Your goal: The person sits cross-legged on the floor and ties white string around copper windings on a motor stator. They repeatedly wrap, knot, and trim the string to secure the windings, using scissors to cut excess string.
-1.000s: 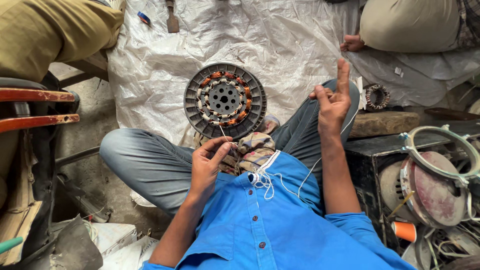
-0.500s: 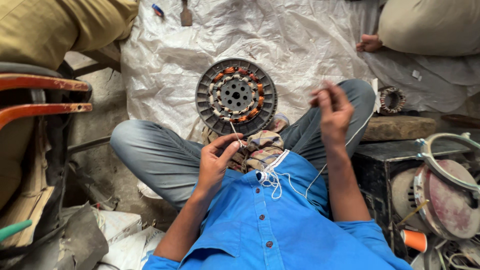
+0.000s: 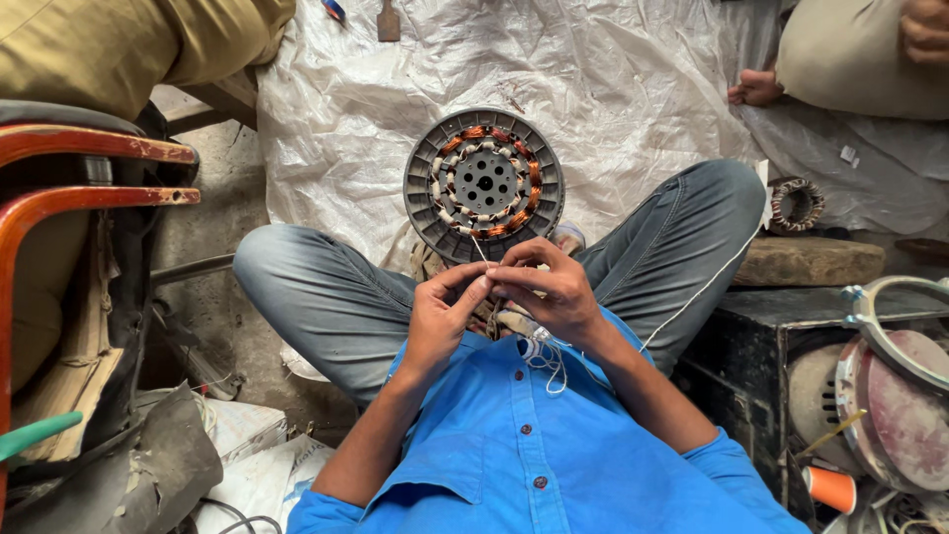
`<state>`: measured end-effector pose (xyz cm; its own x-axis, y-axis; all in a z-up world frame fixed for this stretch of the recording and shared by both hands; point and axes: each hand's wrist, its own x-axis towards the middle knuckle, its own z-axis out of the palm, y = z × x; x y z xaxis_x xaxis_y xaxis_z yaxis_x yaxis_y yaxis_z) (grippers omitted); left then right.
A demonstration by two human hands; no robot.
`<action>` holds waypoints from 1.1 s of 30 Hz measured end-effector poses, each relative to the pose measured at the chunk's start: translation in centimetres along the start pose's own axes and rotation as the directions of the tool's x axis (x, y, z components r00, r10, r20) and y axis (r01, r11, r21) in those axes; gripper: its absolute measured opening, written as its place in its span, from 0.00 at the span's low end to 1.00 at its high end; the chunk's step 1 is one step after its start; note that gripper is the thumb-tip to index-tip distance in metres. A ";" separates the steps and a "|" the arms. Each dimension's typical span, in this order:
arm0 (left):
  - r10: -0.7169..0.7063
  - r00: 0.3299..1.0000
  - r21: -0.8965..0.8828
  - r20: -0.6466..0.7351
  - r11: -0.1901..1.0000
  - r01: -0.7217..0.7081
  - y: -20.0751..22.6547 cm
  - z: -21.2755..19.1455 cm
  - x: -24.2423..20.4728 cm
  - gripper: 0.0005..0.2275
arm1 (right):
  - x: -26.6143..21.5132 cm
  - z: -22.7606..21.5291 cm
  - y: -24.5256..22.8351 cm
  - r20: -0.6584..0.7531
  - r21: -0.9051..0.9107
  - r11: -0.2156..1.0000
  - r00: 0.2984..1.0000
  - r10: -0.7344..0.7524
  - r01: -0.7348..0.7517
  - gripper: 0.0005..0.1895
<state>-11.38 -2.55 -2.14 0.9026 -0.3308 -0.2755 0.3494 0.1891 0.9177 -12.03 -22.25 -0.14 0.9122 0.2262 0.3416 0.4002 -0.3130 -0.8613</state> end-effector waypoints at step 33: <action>0.487 0.865 0.638 0.119 0.631 -0.442 4.4 1.1 0.6 0.08 | 0.2 0.6 0.4 -0.138 -0.155 0.986 0.990 0.041 -0.062 0.10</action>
<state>-9.59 -2.92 2.10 0.9213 -0.3042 0.2424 -0.3393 -0.3242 0.8830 -11.80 -21.76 -0.62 0.9313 0.0839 0.3545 0.3512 -0.4659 -0.8121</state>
